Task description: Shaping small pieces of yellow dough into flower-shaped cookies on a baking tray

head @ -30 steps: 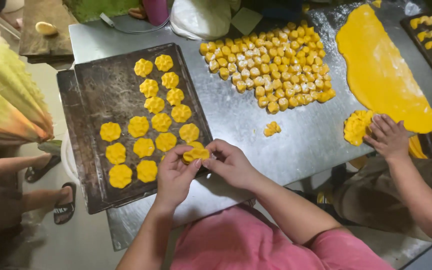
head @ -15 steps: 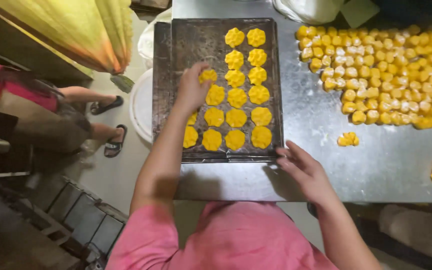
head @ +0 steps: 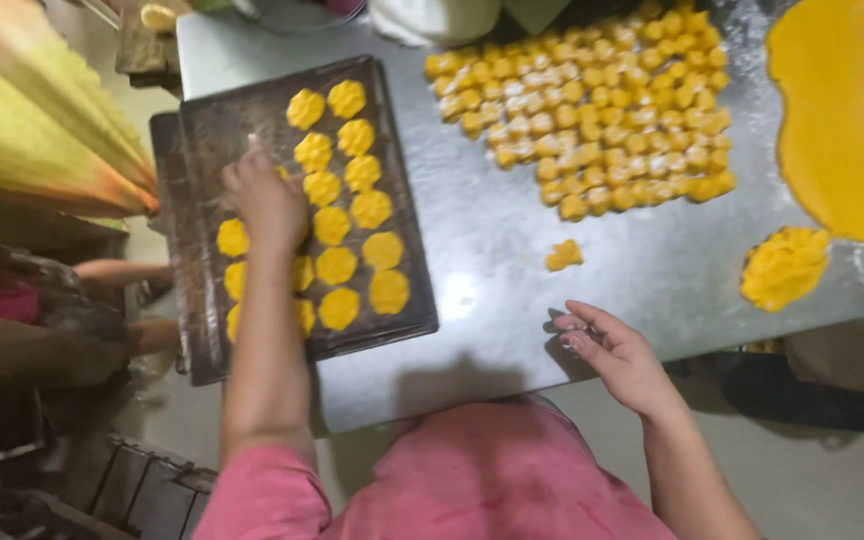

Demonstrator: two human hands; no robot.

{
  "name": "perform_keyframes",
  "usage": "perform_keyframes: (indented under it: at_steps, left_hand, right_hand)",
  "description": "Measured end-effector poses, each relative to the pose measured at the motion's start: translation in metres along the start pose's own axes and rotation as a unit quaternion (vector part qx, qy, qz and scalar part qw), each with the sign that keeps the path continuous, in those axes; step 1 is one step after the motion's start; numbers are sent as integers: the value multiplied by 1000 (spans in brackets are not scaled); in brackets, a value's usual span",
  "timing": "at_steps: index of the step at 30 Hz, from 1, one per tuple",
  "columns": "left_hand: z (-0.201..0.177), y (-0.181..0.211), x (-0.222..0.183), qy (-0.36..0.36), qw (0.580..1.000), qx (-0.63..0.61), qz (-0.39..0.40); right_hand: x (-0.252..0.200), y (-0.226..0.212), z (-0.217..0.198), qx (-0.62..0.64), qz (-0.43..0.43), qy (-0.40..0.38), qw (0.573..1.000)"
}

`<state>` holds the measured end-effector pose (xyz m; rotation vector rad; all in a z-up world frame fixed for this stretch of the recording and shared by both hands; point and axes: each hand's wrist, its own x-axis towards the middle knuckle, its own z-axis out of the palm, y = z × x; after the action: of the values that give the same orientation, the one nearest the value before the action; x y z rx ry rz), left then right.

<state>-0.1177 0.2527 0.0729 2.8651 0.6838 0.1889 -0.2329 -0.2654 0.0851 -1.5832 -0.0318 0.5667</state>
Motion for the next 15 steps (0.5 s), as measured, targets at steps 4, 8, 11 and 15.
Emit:
perform_keyframes:
  at_steps: [4, 8, 11, 15]
  left_hand:
    - [20, 149, -41, -58, 918, -372, 124]
    - [102, 257, -61, 19, 952, 10, 306]
    - [134, 260, -58, 191, 925, -6, 330]
    - [126, 269, -73, 162, 930, -30, 327]
  right_hand:
    - [20, 9, -49, -42, 0, -20, 999]
    - [39, 9, -78, -134, -52, -56, 988]
    - [57, 42, -91, -49, -89, -68, 992]
    - [47, 19, -95, -45, -105, -36, 993]
